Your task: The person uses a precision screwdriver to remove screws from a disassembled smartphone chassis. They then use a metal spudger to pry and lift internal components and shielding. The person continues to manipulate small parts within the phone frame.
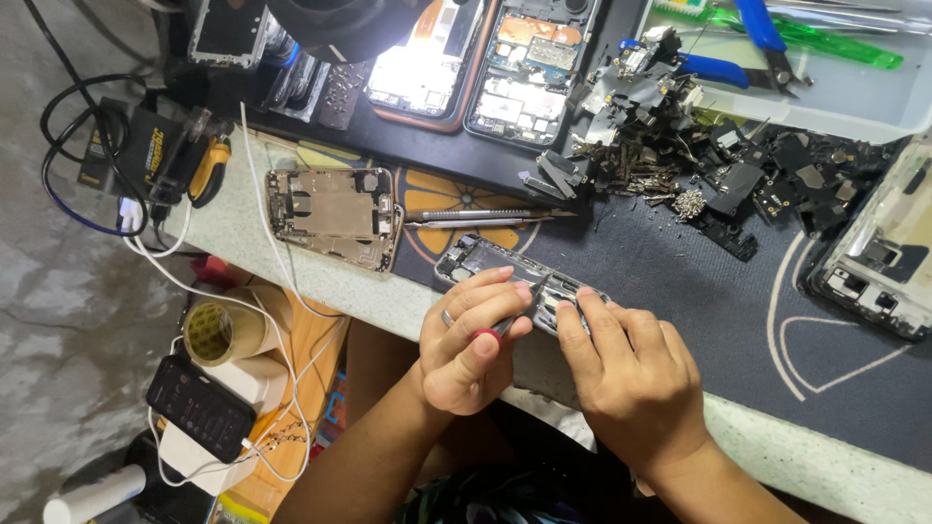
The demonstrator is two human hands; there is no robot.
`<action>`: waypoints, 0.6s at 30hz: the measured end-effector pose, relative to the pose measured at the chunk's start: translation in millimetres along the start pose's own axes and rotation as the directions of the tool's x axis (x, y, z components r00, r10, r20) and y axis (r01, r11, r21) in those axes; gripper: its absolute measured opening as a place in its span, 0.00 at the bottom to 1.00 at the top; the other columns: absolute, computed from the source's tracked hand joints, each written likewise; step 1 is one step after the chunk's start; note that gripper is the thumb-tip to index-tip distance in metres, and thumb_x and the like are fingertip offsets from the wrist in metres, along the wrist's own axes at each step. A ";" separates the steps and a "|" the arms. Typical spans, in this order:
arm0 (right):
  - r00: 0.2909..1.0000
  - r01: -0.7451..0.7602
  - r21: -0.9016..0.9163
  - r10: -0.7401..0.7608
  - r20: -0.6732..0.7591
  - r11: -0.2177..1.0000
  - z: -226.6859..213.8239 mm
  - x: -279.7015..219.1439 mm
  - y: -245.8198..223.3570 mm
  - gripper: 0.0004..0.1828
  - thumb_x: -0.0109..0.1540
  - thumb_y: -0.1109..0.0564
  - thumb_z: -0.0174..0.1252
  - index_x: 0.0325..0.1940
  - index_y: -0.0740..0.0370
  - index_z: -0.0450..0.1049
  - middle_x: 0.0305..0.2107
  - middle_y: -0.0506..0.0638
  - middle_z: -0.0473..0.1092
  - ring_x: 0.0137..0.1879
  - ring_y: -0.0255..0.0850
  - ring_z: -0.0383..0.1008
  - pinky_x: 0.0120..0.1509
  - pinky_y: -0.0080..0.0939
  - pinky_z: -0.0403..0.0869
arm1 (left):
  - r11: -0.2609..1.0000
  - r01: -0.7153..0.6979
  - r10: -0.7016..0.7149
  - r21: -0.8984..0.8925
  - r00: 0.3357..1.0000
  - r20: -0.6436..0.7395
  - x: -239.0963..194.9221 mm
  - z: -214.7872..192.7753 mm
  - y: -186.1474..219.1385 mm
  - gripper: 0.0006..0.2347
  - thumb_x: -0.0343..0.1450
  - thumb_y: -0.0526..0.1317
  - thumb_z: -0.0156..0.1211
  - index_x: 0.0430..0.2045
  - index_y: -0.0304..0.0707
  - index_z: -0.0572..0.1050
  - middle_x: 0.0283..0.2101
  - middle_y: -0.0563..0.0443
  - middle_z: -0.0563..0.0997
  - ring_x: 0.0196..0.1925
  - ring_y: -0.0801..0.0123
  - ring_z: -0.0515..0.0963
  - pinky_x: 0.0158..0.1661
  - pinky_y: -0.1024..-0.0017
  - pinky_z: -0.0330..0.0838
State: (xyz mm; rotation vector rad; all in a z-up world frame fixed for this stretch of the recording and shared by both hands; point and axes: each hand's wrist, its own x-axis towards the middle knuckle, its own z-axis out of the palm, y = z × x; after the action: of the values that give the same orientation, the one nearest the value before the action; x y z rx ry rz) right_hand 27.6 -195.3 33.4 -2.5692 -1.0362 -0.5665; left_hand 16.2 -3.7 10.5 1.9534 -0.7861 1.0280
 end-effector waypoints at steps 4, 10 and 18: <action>1.000 0.001 0.010 -0.001 -0.002 1.000 -0.5 0.8 -0.2 0.15 0.59 0.59 0.56 0.49 0.62 0.79 0.46 0.53 0.77 0.45 0.45 0.76 0.45 0.42 0.74 | 1.000 -0.016 0.016 0.013 1.000 0.006 0.3 -1.7 0.4 0.26 0.72 0.22 0.62 0.63 0.34 0.58 0.43 0.32 0.80 0.43 0.47 0.85 0.51 0.43 0.82; 1.000 0.001 0.010 -0.001 -0.008 1.000 -0.1 0.8 0.6 0.15 0.59 0.59 0.56 0.49 0.63 0.79 0.46 0.53 0.77 0.45 0.45 0.76 0.45 0.43 0.74 | 1.000 -0.021 0.021 0.004 1.000 0.020 0.9 -2.5 -0.5 0.24 0.71 0.22 0.62 0.59 0.33 0.59 0.43 0.32 0.80 0.43 0.46 0.85 0.51 0.42 0.82; 1.000 0.003 0.015 -0.002 -0.012 1.000 -0.1 1.1 1.1 0.15 0.59 0.59 0.56 0.48 0.63 0.78 0.45 0.54 0.77 0.44 0.45 0.76 0.45 0.43 0.74 | 1.000 -0.021 0.021 0.011 0.999 0.031 1.4 -1.9 -0.4 0.24 0.71 0.23 0.64 0.59 0.34 0.59 0.43 0.32 0.81 0.44 0.46 0.85 0.50 0.43 0.82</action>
State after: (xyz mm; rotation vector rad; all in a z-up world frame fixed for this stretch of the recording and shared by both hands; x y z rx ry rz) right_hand 29.1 -195.4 33.8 -2.5487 -1.0360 -0.5713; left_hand 16.5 -2.2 12.3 1.9789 -0.8212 1.0182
